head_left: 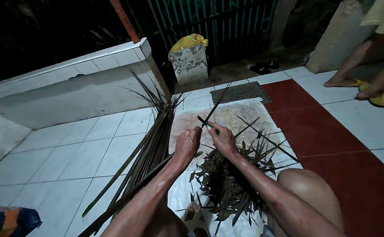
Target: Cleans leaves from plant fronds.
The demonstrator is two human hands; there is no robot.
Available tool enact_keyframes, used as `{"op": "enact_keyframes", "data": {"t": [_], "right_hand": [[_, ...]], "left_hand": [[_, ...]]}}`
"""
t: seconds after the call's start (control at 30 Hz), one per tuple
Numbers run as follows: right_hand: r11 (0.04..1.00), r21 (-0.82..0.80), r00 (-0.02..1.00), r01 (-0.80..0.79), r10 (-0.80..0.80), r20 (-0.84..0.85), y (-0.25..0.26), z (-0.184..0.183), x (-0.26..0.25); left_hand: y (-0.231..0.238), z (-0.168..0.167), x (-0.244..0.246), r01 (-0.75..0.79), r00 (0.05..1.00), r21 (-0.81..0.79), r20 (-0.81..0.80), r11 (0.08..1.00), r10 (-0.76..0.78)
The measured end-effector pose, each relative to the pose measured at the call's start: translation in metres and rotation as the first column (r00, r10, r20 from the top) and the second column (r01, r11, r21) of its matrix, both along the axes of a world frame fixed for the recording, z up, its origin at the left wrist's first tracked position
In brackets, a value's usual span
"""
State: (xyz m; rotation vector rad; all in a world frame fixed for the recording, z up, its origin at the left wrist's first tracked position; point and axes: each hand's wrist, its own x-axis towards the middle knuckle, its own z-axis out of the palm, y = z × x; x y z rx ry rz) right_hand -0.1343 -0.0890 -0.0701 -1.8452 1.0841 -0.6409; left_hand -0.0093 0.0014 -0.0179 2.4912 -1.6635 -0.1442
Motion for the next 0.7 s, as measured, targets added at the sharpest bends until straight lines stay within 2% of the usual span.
{"op": "enact_keyframes", "data": {"t": [0.43, 0.7], "right_hand": [[0.999, -0.030, 0.999, 0.036, -0.037, -0.031, -0.009, 0.002, -0.007], [0.997, -0.031, 0.994, 0.072, -0.074, -0.075, -0.013, 0.001, -0.009]], "left_hand": [[0.002, 0.002, -0.008, 0.040, 0.996, -0.013, 0.086, 0.999, -0.039], [0.004, 0.009, -0.019, 0.033, 0.987, 0.064, 0.153, 0.997, -0.042]]}}
